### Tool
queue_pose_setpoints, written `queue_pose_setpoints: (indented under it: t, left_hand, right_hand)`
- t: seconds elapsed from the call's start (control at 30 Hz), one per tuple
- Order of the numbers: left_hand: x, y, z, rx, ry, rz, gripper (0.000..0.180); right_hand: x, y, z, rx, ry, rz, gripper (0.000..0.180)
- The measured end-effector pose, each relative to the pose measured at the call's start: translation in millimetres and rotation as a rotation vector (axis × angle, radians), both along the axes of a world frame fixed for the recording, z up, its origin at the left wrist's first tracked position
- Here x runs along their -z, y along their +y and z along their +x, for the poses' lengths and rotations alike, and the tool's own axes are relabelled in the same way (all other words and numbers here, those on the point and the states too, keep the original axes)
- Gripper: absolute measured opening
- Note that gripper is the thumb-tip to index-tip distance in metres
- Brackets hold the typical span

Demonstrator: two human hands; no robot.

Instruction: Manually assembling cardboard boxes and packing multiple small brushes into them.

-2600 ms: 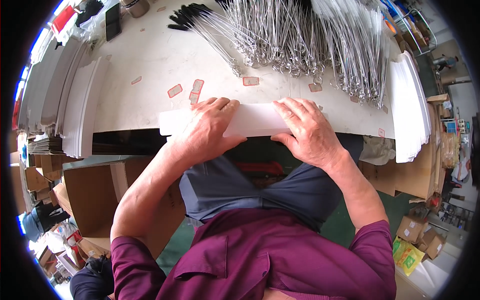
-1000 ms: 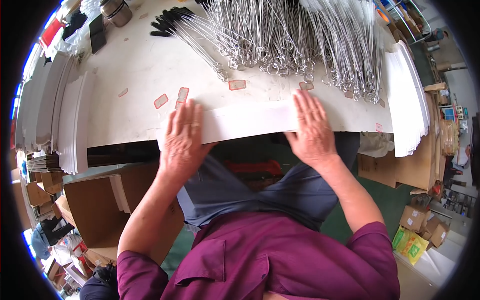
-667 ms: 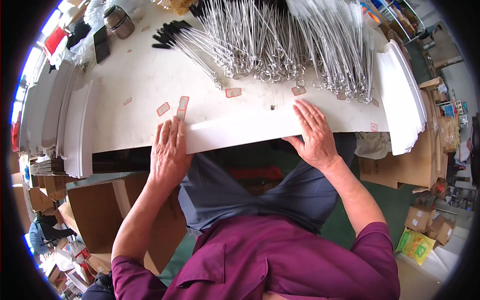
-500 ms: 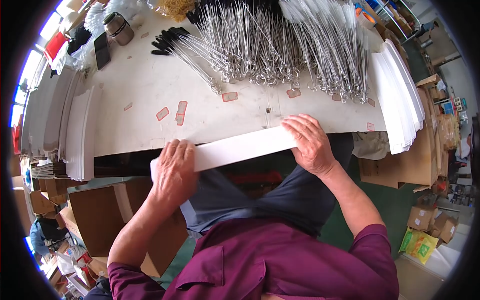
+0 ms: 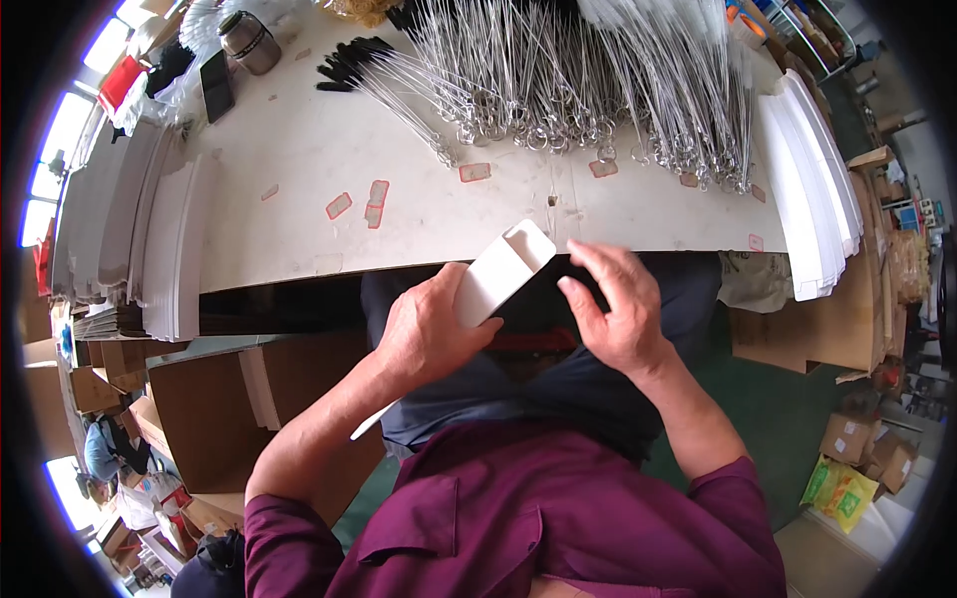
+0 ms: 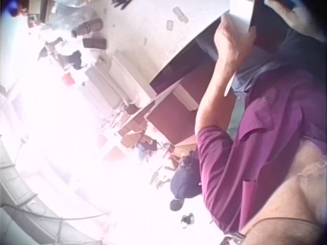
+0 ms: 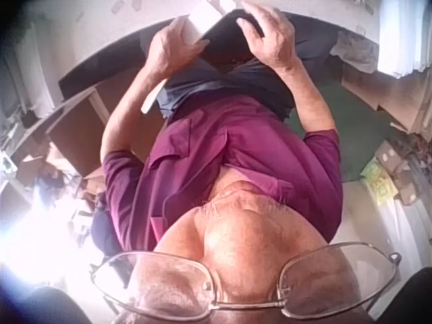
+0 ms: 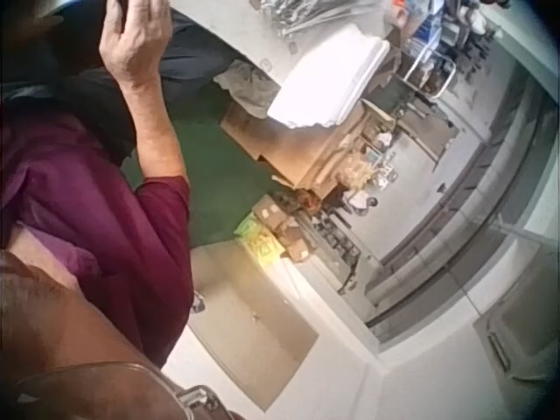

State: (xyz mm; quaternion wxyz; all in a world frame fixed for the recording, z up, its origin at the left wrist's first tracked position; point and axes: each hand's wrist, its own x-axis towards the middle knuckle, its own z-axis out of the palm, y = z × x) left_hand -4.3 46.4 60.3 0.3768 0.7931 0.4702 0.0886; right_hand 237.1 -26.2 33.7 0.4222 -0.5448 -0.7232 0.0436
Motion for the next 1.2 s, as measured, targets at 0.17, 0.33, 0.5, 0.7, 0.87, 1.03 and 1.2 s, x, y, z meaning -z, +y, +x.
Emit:
queue_pose_setpoints:
  t: [0.17, 0.33, 0.5, 0.7, 0.87, 1.03, 1.2]
  left_hand:
    - [13, -8, 4, -0.027, -0.012, -0.037, 0.05]
    - [19, -17, 2, -0.033, -0.009, 0.003, 0.06]
    - [32, -27, 6, -0.035, -0.033, 0.054, 0.058]
    - [43, -35, 4, -0.019, -0.048, 0.089, 0.081]
    - [39, -35, 17, -0.071, -0.087, 0.032, 0.082]
    - [41, -35, 15, -0.059, -0.119, 0.012, 0.077]
    - [40, -37, 19, -0.076, -0.163, 0.052, 0.071]
  right_hand:
    - [18, -3, -22, -0.007, 0.074, 0.024, 0.044]
    - [15, -10, -28, 0.019, 0.076, 0.006, 0.036]
    - [17, -9, -39, -0.019, 0.205, -0.163, 0.026]
    - [25, -13, -37, -0.06, 0.476, -0.406, 0.016]
    - [34, -16, -40, -0.142, 0.594, -0.523, 0.017]
    - [31, -14, -41, -0.169, 0.535, -0.493, 0.018]
    - [30, -12, -40, -0.174, 0.465, -0.462, 0.019]
